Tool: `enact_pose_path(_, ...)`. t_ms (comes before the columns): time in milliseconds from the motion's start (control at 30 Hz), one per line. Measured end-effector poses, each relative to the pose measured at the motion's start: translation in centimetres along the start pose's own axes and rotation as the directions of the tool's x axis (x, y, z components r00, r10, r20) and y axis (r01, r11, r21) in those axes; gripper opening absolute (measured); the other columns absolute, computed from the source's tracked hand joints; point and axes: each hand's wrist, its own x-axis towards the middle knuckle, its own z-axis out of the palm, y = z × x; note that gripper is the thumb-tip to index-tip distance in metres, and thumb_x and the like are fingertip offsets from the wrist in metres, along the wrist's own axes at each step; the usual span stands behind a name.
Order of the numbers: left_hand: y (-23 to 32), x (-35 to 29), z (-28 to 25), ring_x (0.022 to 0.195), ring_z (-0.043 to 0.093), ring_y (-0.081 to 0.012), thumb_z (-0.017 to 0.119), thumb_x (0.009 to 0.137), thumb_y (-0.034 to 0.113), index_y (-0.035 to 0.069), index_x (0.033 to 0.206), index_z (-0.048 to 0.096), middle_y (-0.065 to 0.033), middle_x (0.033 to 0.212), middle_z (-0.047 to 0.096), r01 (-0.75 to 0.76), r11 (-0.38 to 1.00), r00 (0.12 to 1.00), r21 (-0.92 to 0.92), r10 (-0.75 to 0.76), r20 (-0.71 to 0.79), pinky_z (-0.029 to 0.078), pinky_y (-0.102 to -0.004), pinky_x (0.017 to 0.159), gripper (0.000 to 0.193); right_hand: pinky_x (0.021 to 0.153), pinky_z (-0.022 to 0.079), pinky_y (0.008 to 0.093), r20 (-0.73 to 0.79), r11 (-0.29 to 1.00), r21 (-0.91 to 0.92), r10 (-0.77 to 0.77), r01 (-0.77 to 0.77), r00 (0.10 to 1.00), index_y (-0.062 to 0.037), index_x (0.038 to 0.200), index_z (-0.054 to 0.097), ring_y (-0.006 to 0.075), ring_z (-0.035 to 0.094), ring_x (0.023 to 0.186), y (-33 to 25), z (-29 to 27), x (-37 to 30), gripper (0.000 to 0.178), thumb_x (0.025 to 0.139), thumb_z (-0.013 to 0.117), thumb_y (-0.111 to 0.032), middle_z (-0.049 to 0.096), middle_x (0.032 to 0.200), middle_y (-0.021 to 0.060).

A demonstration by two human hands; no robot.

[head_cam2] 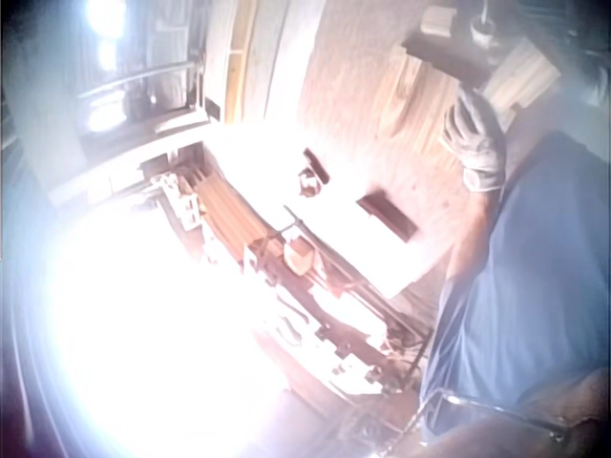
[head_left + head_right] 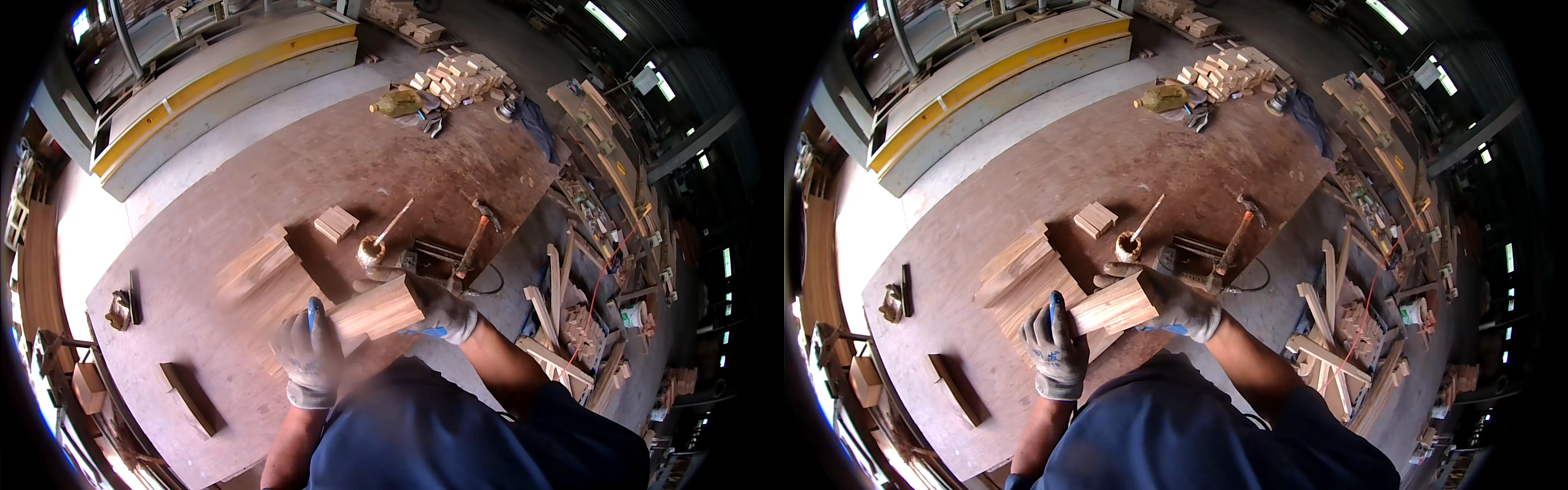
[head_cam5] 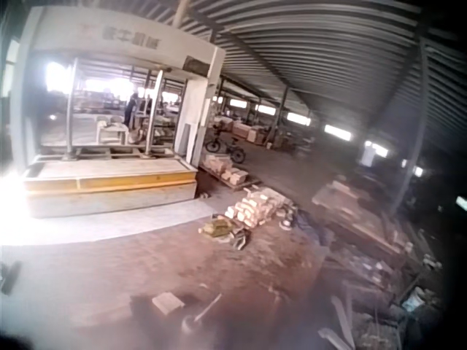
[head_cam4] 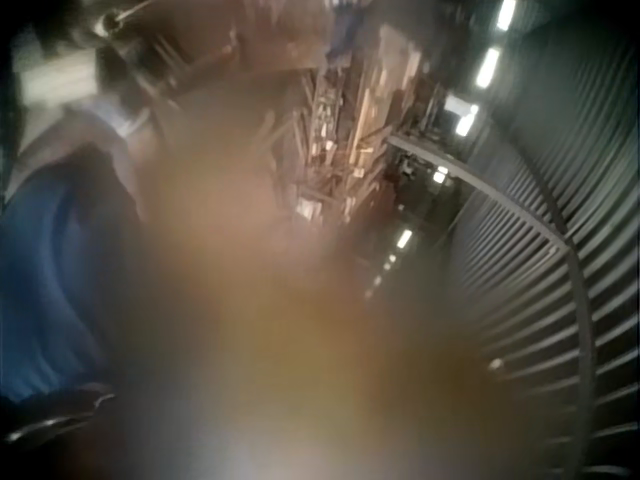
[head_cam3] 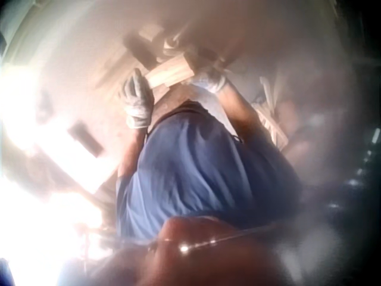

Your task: The person applies glue to small wooden blocks using a brush, then uses a nail gun to fasten them together. They repeatedly pick up blocks, apply adhesive, and drive nails into the joints to assemble a structure.

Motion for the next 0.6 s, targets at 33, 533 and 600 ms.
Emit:
enact_pose_path(33, 0.0, -0.1, 0.1, 0.107, 0.062, -0.0356, 0.070, 0.091, 0.003, 0.004, 0.153, 0.053, -0.0160, 0.117, 0.063, 0.004, 1.000, 1.000, 0.003, -0.004, 0.005, 0.047, -0.0526, 0.093, 0.064, 0.123, 0.043, 0.0455, 0.010, 0.999, -0.052, -0.014, 0.015, 1.000, -0.0038, 0.153, 0.046, 0.0327, 0.051, 0.148, -0.3, -0.1, 0.1, 0.080, 0.087, 0.085, -0.025, 0.059, 0.154, 0.0147)
enact_pose_path(533, -0.5, -3.7, 4.2, 0.110, 0.065, -0.0369, 0.090, 0.076, 0.020, -0.001, 0.163, 0.034, -0.0202, 0.119, 0.068, 0.356, 0.840, 0.924, -0.410, -0.249, 0.291, 0.055, -0.0476, 0.095, 0.105, 0.110, 0.054, 0.0371, -0.069, 0.978, -0.174, 0.109, -0.119, 0.992, -0.0043, 0.145, 0.056, 0.0235, 0.066, 0.130, -2.7, 5.5, 1.0, 0.072, 0.080, 0.084, -0.003, 0.066, 0.140, 0.0142)
enact_pose_path(600, -0.6, -3.9, 4.3, 0.114, 0.066, -0.0353, 0.091, 0.079, 0.021, 0.000, 0.164, 0.033, -0.0191, 0.121, 0.068, 0.398, 0.795, 0.907, -0.459, -0.265, 0.327, 0.056, -0.0456, 0.096, 0.104, 0.109, 0.055, 0.0376, -0.061, 0.971, -0.188, 0.140, -0.149, 0.988, -0.0045, 0.145, 0.056, 0.0248, 0.065, 0.131, -3.0, 5.8, 1.2, 0.073, 0.078, 0.085, -0.004, 0.065, 0.141, 0.0150)
